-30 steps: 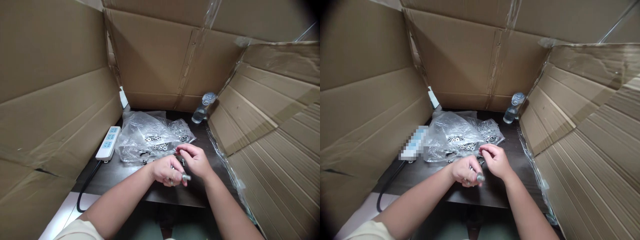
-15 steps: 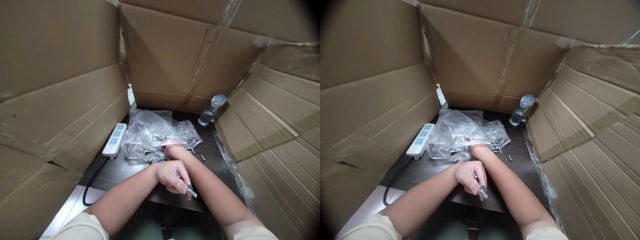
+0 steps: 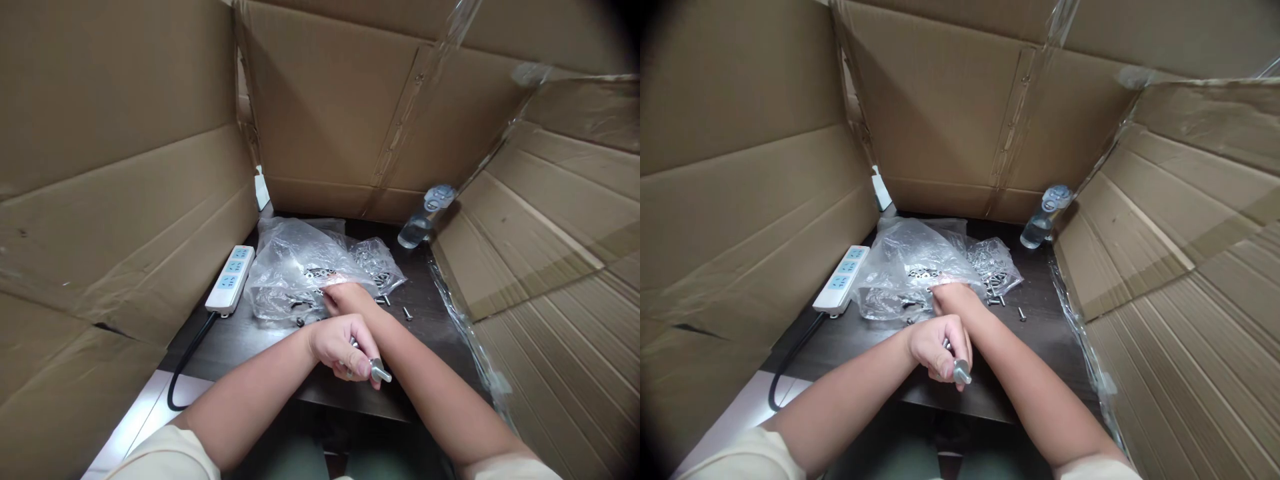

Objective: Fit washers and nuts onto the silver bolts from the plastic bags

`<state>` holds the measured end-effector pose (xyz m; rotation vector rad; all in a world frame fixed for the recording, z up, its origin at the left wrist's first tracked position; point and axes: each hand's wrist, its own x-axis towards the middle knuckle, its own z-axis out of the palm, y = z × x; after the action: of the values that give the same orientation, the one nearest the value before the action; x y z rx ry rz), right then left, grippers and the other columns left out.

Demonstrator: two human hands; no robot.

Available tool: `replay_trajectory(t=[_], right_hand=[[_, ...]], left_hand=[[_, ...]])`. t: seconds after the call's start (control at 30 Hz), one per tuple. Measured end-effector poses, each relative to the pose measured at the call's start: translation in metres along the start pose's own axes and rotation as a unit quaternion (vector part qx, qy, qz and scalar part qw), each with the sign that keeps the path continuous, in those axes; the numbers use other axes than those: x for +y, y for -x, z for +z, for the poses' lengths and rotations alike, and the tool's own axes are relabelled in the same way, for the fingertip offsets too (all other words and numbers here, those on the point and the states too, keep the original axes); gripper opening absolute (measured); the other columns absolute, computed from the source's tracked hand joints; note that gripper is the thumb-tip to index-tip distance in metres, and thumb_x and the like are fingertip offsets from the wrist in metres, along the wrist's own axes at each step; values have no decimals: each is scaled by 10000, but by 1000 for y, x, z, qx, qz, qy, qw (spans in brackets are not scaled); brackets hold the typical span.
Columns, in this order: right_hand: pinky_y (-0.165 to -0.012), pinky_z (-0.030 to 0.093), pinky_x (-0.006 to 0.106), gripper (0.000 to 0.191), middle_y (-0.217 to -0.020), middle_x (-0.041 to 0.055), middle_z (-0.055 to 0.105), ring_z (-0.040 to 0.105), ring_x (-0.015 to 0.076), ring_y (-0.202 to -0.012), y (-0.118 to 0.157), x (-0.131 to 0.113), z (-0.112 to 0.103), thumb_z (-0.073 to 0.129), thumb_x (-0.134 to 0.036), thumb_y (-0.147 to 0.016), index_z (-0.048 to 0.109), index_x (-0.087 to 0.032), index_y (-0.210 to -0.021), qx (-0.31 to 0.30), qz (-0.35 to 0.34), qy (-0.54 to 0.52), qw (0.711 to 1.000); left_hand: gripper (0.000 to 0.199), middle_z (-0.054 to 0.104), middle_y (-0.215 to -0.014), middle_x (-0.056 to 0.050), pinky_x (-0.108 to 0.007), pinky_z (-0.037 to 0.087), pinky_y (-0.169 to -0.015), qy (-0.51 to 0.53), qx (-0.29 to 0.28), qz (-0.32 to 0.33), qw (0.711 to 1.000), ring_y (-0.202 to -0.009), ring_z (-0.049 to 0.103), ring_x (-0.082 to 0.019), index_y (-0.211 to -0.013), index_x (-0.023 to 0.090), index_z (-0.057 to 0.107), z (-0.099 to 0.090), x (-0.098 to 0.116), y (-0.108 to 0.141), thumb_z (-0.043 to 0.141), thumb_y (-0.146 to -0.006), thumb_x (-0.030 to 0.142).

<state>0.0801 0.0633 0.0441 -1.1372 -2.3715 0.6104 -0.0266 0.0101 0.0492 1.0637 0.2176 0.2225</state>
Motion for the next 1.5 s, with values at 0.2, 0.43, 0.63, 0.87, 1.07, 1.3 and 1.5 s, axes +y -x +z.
replay_trajectory(t=[0.2,0.43,0.63,0.87,1.07,1.3,1.5], right_hand=[[-729,542,327,176,-965,70,641,642,168,-803,63,10,-48,545,-176,-844,684,-196,-951,110,-60,-208,970],[-702,573,361,126,-970,53,604,646,154,-742,98,46,-59,623,-267,-820,704,-205,-894,197,-11,-374,906],[-715,563,325,127,-959,58,637,629,174,-865,93,42,-56,644,-222,-811,715,-211,-916,185,-19,-364,912],[-751,544,310,156,-969,69,654,626,184,-906,93,43,-52,656,-161,-803,723,-217,-934,196,-27,-355,914],[-725,539,304,194,-956,63,654,629,178,-865,92,42,-51,643,-133,-809,721,-224,-962,211,-46,-297,930],[-724,536,311,268,-948,62,651,624,170,-860,90,40,-50,612,-79,-821,705,-235,-1017,241,-101,-239,935],[-731,537,316,312,-954,66,650,623,170,-860,89,44,-49,596,-56,-827,692,-244,-1056,238,-127,-207,941]], left_hand=[[424,456,-413,-3,-211,190,-305,27,73,57,995,-301,302,-54,-716,80,708,2,7,-3,780,-574,473],[330,346,-396,80,-158,144,-310,3,298,48,953,-311,225,-18,-712,102,639,4,13,-24,724,-689,420],[332,321,-420,87,-161,168,-311,-20,330,87,940,-324,233,-18,-744,92,654,-2,9,-28,707,-715,418],[328,300,-437,89,-165,144,-321,-26,338,82,937,-334,224,-13,-693,101,632,-4,9,-28,715,-708,418],[323,301,-443,85,-164,142,-322,-40,349,80,933,-337,225,-10,-648,110,599,-6,7,-28,709,-719,406],[329,303,-423,89,-156,125,-295,13,333,61,941,-318,206,-12,-665,112,600,-5,12,-27,700,-724,420],[348,281,-420,97,-154,90,-282,55,329,26,942,-319,169,-13,-654,128,579,-6,12,-27,694,-719,450]])
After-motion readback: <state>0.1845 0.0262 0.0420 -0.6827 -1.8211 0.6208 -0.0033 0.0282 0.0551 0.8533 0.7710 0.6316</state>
